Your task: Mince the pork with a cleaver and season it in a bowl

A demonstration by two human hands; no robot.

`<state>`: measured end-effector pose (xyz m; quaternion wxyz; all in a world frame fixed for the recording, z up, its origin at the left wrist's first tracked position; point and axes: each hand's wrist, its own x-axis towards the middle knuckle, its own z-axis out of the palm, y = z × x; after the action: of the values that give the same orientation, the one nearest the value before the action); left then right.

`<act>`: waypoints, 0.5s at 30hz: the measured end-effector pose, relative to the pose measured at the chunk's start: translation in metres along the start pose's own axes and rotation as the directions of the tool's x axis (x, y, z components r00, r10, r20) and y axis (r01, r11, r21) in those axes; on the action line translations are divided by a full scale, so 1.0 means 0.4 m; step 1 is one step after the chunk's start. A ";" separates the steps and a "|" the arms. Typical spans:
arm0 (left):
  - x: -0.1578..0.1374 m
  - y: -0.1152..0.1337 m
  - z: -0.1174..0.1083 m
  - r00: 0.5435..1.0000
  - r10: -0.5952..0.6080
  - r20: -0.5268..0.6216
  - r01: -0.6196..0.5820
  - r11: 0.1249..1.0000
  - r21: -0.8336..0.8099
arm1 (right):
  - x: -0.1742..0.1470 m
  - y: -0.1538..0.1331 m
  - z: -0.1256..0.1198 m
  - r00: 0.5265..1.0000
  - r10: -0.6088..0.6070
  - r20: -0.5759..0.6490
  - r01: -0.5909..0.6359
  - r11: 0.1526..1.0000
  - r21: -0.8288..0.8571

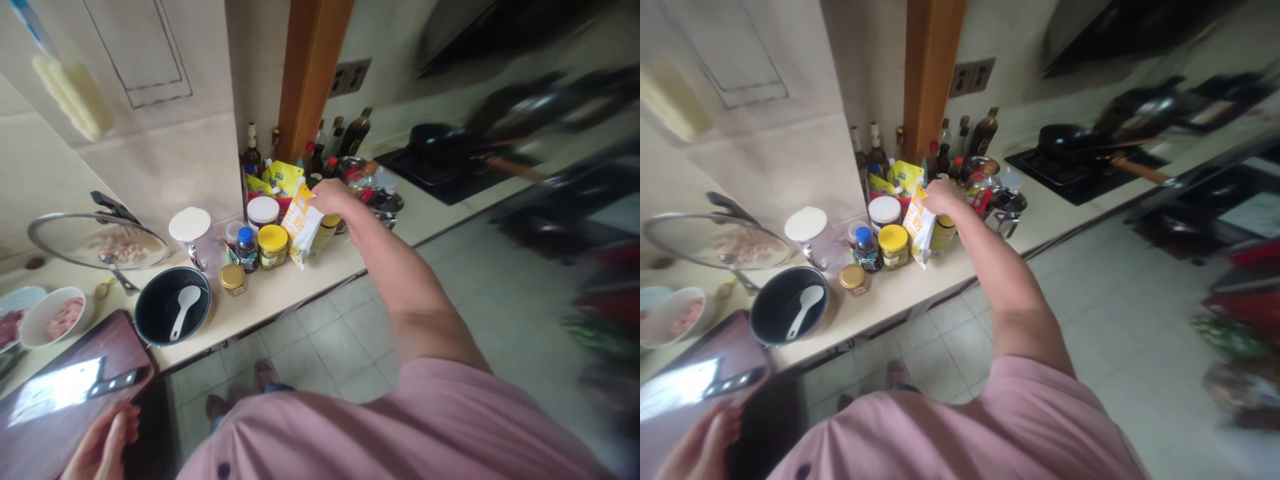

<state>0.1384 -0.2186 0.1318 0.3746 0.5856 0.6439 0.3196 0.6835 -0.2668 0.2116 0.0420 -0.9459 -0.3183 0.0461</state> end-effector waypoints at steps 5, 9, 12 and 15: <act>0.002 0.024 0.013 1.000 0.019 0.023 -0.019 1.000 0.020 | -0.023 0.021 -0.053 0.984 -0.073 -0.163 0.093 0.988 0.120; 0.011 0.021 0.020 0.996 0.043 0.079 -0.041 0.999 -0.028 | -0.087 0.004 -0.161 0.933 -0.191 -0.306 0.256 0.948 0.188; 0.004 0.042 0.043 0.984 0.135 0.119 -0.129 0.990 -0.055 | -0.176 -0.033 -0.281 0.942 -0.134 -0.307 0.225 0.933 0.281; 0.010 0.073 0.092 0.939 0.326 0.114 -0.312 0.943 -0.118 | -0.258 -0.074 -0.387 0.936 -0.133 -0.325 0.289 0.817 0.499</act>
<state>0.1847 -0.2123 0.1372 0.3880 0.6830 0.4976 0.3680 0.6014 -0.3136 0.3748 0.3549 -0.8510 -0.3871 -0.0030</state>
